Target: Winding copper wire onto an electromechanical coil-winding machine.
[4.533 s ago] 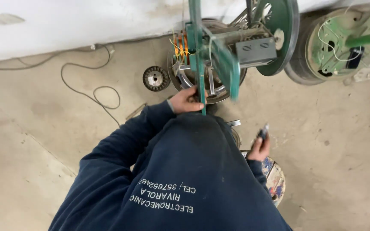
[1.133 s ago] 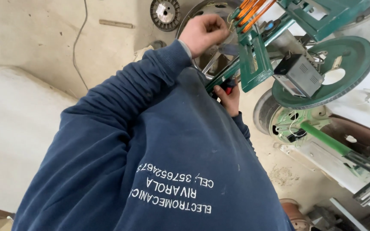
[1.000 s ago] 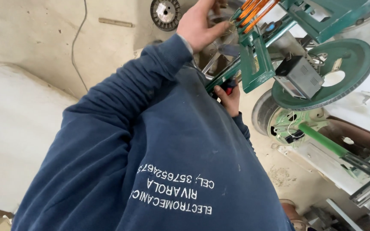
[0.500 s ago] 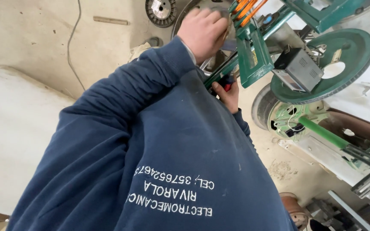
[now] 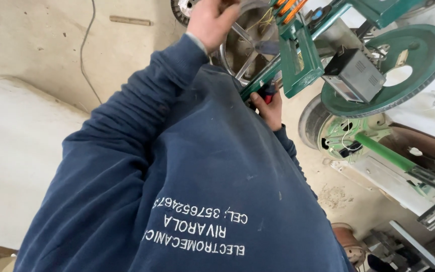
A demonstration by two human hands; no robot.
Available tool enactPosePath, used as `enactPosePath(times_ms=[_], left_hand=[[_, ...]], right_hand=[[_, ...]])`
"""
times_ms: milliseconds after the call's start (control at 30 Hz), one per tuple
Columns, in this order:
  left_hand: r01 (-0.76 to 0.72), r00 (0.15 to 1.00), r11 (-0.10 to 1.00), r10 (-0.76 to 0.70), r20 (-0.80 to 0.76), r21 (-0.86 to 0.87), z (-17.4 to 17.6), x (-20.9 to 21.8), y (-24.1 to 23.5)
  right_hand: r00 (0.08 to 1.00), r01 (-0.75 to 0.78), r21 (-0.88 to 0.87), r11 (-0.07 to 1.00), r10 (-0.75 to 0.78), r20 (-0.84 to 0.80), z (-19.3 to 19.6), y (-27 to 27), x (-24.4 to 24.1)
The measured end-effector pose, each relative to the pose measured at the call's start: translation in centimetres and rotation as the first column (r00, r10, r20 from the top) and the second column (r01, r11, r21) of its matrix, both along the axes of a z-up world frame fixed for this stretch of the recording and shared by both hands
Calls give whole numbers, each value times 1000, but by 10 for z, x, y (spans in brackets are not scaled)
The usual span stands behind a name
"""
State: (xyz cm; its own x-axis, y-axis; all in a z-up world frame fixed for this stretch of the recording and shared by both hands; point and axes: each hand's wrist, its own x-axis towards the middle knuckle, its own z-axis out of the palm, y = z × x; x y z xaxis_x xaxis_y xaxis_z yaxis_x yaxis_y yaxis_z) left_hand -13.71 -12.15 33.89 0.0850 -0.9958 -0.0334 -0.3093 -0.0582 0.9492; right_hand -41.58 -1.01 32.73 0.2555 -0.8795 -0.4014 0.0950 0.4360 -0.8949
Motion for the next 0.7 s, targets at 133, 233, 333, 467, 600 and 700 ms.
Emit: enactPosePath(times_ms=[133, 233, 333, 467, 600, 700], left_hand=[[94, 988, 927, -41, 151, -362, 30, -24, -5], [25, 963, 954, 58, 262, -300, 25, -38, -9], [-29, 959, 950, 113, 259, -310, 44, -41, 5], [-14, 953, 913, 136, 272, -408, 30, -50, 7], [-29, 939, 922, 157, 305, -386, 30, -57, 6], [-25, 933, 932, 152, 326, -361, 23, -61, -2]], right_hand=[[999, -43, -1, 999, 43, -4, -6, 2, -6], [1000, -17, 3, 1000, 17, -3, 1, 0, 0], [999, -1, 6, 1000, 1, -44, -8, 2, -5], [1000, -8, -8, 1000, 8, -8, -9, 3, -3], [1000, 3, 6, 1000, -3, 5, -8, 7, -3], [1000, -3, 1, 1000, 3, 2, -2, 6, 0]])
